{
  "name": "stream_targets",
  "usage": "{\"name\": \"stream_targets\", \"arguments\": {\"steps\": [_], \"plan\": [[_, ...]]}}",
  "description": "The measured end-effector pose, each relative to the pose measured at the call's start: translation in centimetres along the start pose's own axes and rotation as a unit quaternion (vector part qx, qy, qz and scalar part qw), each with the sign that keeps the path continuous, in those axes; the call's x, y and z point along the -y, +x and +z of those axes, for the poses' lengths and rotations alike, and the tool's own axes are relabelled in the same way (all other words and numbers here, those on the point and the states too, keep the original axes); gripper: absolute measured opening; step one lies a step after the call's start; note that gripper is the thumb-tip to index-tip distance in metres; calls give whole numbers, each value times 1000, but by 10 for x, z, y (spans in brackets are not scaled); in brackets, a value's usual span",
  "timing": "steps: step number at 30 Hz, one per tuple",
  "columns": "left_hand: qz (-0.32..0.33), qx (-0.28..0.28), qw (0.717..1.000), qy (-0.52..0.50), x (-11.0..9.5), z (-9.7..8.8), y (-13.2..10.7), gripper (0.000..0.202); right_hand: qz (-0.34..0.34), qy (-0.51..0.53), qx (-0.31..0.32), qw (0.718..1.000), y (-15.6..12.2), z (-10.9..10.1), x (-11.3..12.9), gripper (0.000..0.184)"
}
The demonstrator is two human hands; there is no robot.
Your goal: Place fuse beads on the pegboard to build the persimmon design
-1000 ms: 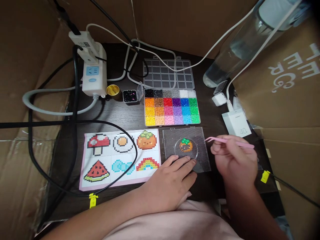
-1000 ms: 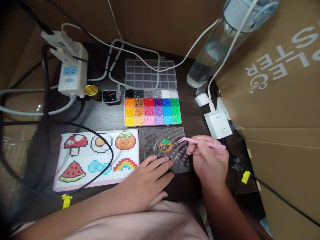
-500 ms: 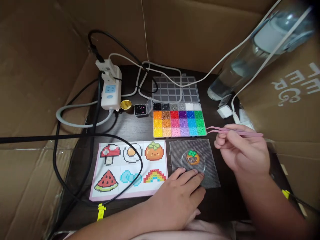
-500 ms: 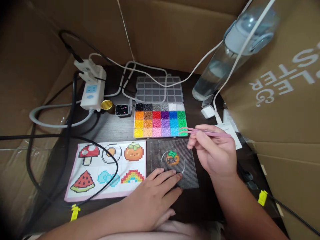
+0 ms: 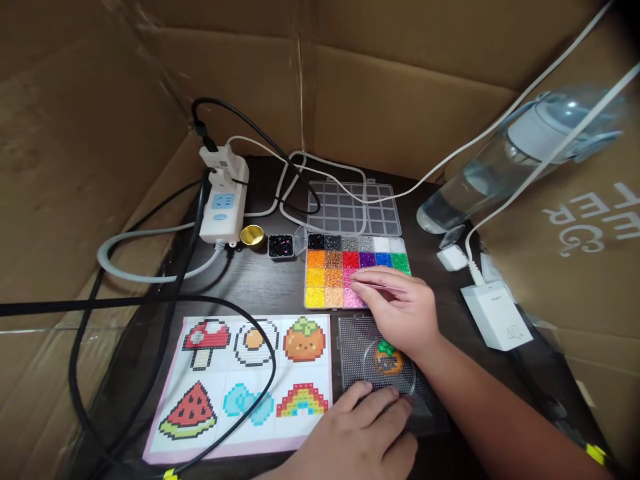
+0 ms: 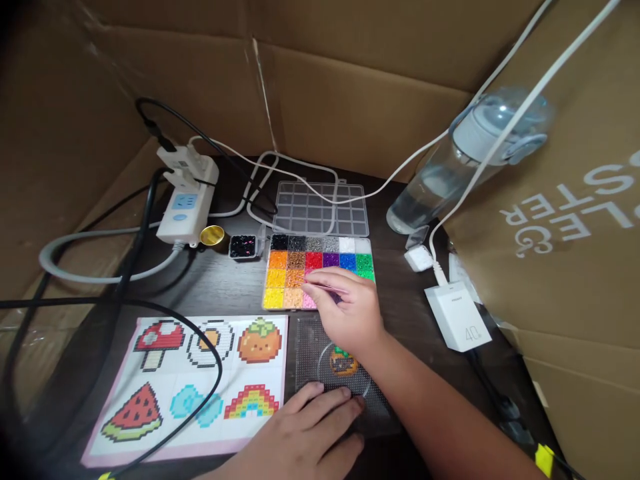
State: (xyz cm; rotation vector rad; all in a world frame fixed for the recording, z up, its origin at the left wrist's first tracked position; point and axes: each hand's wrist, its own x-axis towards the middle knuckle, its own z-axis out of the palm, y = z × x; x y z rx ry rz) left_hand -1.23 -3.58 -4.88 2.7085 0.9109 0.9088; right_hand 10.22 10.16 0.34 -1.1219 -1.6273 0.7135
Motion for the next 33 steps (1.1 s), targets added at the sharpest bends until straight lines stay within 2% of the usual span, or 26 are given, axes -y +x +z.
{"name": "stream_targets", "arguments": {"steps": [6, 17, 33], "plan": [[1, 2, 1000, -5, -1, -4, 3, 13, 56, -15, 4, 998, 0, 1, -2, 9], [7, 37, 999, -6, -1, -2, -3, 19, 100, 19, -7, 995, -4, 5, -5, 7], [13, 61, 998, 2, -1, -4, -5, 25, 113, 20, -8, 993, -3, 9, -8, 6]]}}
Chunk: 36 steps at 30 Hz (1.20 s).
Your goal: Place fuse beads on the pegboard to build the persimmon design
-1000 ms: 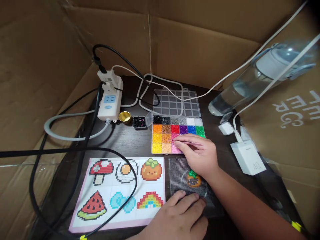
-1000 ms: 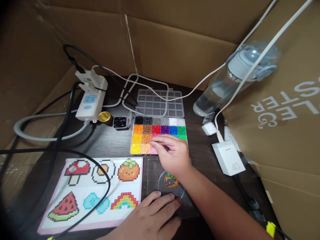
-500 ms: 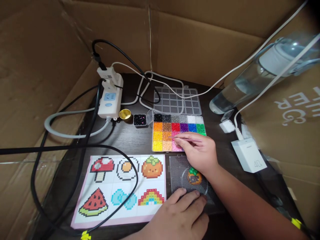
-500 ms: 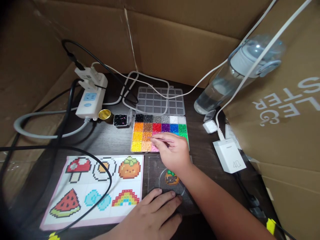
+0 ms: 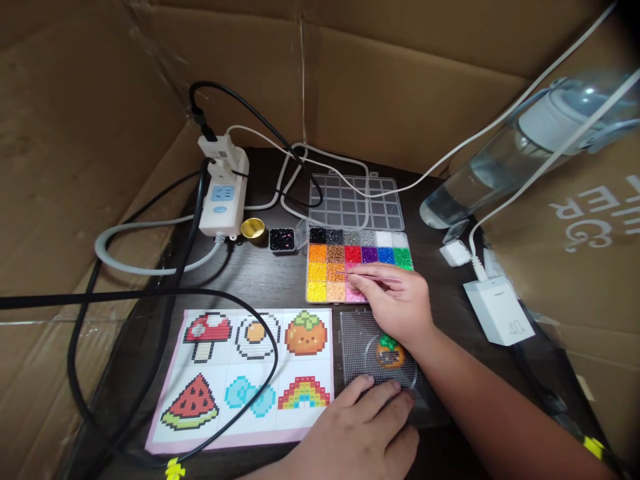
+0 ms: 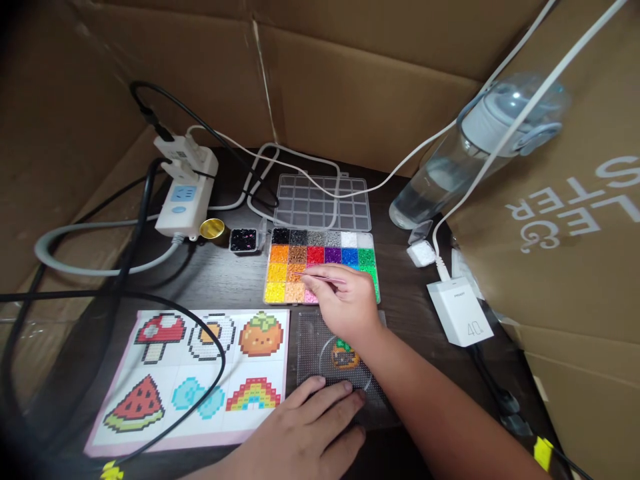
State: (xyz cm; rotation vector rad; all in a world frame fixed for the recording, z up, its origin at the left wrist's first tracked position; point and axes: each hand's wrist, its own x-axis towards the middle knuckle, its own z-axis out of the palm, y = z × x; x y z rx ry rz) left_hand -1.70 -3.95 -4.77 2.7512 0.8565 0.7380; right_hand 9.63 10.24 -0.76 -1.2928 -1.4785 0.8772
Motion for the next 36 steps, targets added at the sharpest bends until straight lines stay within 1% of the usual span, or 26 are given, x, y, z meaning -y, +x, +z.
{"name": "stream_targets", "arguments": {"steps": [3, 11, 16, 20, 25, 30, 36], "plan": [[4, 3, 1000, -3, 0, -1, 0, 25, 4, 9, -2, 1000, 0, 0, 0, 6], [1, 9, 1000, 7, -1, 1, -1, 26, -4, -17, 2, 1000, 0, 1, 0, 6], [4, 12, 1000, 3, 0, -2, 0, 28, -10, -25, 1, 1000, 0, 1, -1, 7], [9, 18, 1000, 0, 2, -5, 1, 30, -7, -15, 2, 1000, 0, 2, -2, 7], [5, 4, 1000, 1, 1, -5, 1, 30, 6, -2, 2, 1000, 0, 2, -3, 6], [8, 8, 1000, 5, 2, -7, 2, 30, 17, 20, 3, 1000, 0, 3, -1, 6], [9, 24, 1000, 6, 2, -9, 2, 32, -4, -7, -2, 1000, 0, 2, -3, 6]]}}
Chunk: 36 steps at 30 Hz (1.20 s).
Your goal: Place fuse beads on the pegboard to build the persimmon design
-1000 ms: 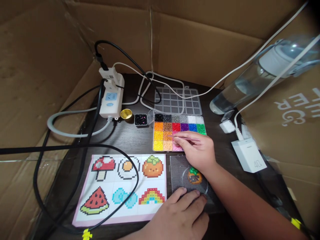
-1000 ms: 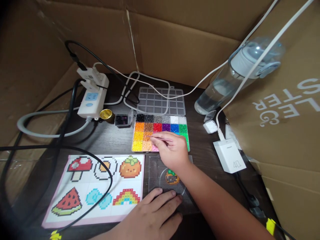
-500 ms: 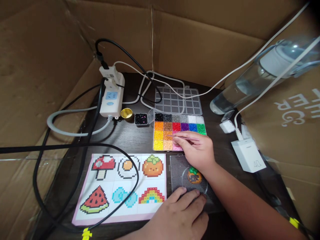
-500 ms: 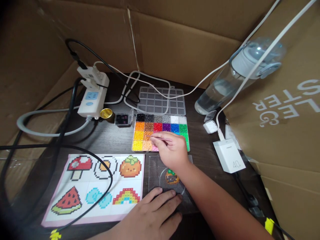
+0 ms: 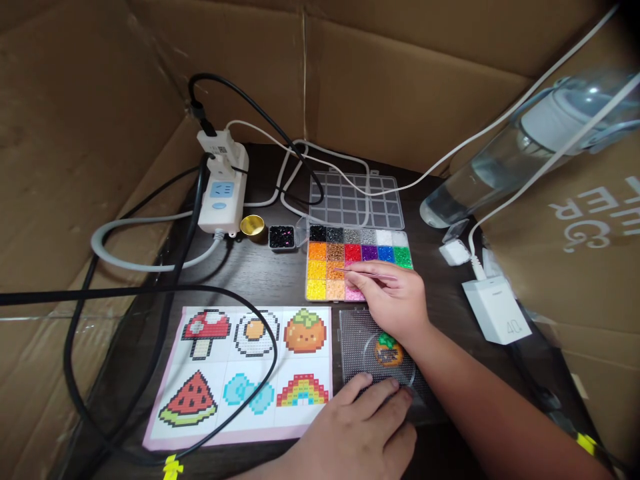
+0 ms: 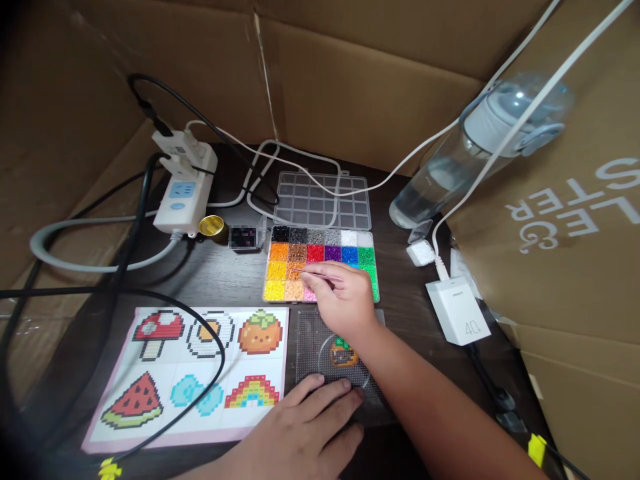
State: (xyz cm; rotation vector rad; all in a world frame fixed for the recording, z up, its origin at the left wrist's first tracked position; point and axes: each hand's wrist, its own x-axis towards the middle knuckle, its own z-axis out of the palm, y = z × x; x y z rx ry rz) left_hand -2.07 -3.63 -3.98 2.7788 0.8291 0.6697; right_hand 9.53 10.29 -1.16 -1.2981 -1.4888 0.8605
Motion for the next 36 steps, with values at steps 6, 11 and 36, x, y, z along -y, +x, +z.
{"name": "stream_targets", "arguments": {"steps": [6, 11, 36], "plan": [[8, 24, 1000, -2, 1, -3, 0, 35, -1, 18, 2, 1000, 0, 0, 0, 6], [9, 37, 999, -5, 2, -5, 0, 36, -11, 19, -4, 1000, 1, 0, 2, 7], [13, 51, 999, -2, 1, -4, 0, 39, 16, 30, -11, 999, -1, -2, 1, 6]]}}
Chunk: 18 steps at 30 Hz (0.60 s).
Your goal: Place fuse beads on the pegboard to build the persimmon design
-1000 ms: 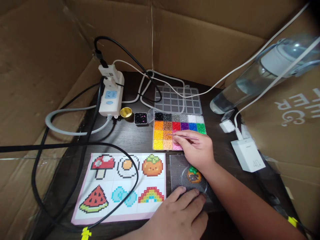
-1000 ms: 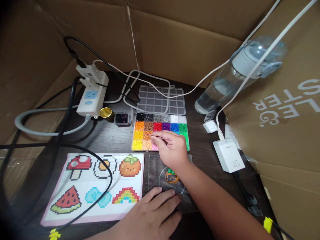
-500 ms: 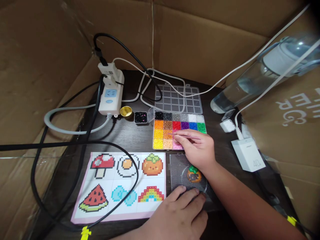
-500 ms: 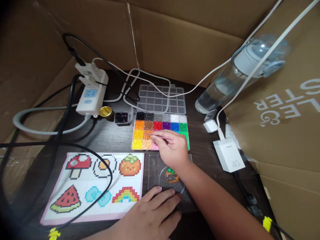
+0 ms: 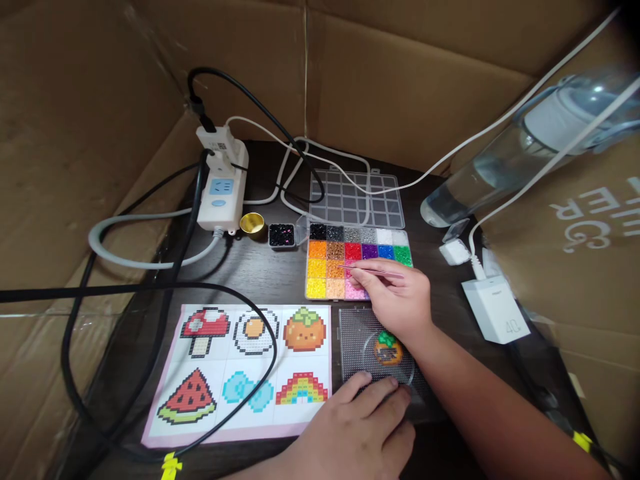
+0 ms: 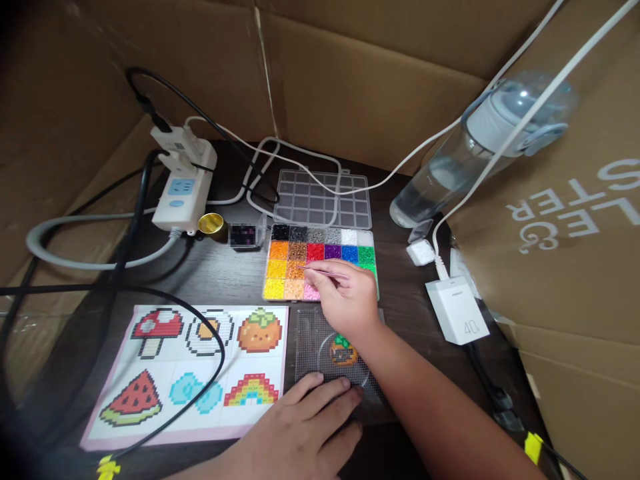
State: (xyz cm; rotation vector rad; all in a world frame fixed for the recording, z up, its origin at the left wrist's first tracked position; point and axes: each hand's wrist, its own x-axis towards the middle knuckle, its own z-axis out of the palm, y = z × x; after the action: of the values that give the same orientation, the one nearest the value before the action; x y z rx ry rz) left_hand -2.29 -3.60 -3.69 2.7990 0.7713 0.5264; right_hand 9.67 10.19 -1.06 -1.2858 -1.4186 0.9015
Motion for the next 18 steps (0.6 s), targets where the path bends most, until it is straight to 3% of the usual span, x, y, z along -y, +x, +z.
{"name": "stream_targets", "arguments": {"steps": [18], "plan": [[-4, 11, 1000, -15, 1, -2, 0, 42, -6, -15, -9, 1000, 1, 0, 5, 5]]}}
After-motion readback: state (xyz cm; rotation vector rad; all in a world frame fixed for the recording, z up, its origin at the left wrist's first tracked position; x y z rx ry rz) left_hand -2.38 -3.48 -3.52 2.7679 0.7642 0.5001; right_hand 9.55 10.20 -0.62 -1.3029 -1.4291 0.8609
